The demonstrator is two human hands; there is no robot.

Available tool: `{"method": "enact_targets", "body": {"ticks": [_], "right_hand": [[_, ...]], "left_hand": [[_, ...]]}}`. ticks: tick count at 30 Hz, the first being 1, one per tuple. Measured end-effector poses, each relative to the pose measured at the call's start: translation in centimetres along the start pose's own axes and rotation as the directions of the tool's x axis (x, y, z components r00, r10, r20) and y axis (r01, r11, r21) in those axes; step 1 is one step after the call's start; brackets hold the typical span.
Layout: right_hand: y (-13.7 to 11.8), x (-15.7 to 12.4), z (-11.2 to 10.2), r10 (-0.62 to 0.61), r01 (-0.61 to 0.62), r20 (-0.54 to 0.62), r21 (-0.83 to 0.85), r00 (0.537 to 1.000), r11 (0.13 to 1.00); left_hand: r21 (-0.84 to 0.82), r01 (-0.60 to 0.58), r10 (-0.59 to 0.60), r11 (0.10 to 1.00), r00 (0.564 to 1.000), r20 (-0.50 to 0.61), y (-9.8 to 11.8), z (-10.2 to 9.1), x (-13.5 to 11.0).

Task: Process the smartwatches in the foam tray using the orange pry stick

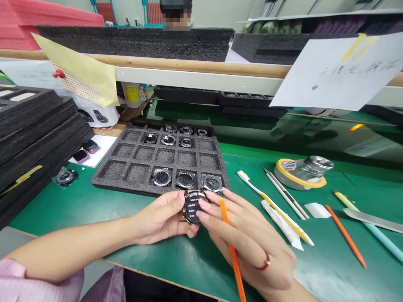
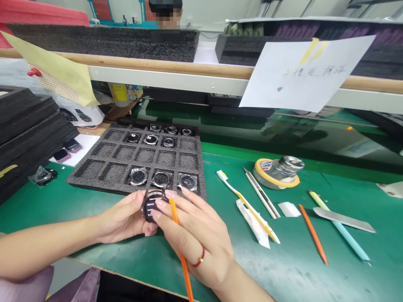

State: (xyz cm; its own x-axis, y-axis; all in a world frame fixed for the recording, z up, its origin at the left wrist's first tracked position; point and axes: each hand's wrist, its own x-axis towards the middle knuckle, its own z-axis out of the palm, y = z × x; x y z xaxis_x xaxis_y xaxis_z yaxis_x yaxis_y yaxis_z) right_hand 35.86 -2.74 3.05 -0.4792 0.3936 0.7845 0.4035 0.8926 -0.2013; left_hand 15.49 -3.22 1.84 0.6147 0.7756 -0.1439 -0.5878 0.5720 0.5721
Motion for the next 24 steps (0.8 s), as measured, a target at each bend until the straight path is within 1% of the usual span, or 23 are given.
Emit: {"method": "enact_targets", "body": {"ticks": [3, 5, 10, 13, 16, 19, 22, 24], "right_hand": [[0.2, 0.5, 0.2, 0.105, -0.107, -0.05, -0.048, 0.993, 0.993], [0.3, 0.6, 0.3, 0.132, -0.136, -0.06, -0.066, 0.989, 0.989], [0.3, 0.2, 0.6, 0.052, -0.056, -0.073, -0.054, 0.996, 0.997], [0.4, -0.4, 0.5, 0.02, -0.025, -0.078, -0.06, 0.997, 0.998], [0.4, -0.6, 0.4, 0.007, -0.01, -0.047, -0.064, 0.999, 0.998], [0.3, -0.3, 0.4, 0.033, -0.035, -0.042, -0.05, 0.999, 0.998], [0.1, 0.3, 0.6, 0.082, -0.087, -0.1, -0.051, 0.992, 0.995], [0.0, 0.7, 0.7, 0.11, -0.117, -0.118, -0.057, 0.987, 0.991]], "left_hand": [[0.014, -0.011, 0.01, 1.0, 1.0, 0.021, 0.0, -0.1, 0.0], [0.014, -0.014, 0.014, 1.0, 1.0, 0.021, 0.0, -0.1, 0.0], [-0.009, -0.02, 0.019, 1.0, 1.0, -0.018, 0.2, 0.2, -0.1], [-0.005, -0.026, 0.026, 1.0, 1.0, -0.015, 0.2, 0.3, -0.1], [-0.016, -0.019, 0.019, 1.0, 1.0, -0.005, 0.2, 0.3, -0.1], [-0.009, -0.02, 0.02, 1.0, 1.0, 0.004, 0.3, 0.3, -0.2], [0.008, -0.032, 0.031, 0.999, 0.999, 0.017, 0.3, 0.4, -0.2], [0.013, -0.043, 0.042, 0.999, 0.999, 0.028, 0.4, 0.4, -0.2]]}}
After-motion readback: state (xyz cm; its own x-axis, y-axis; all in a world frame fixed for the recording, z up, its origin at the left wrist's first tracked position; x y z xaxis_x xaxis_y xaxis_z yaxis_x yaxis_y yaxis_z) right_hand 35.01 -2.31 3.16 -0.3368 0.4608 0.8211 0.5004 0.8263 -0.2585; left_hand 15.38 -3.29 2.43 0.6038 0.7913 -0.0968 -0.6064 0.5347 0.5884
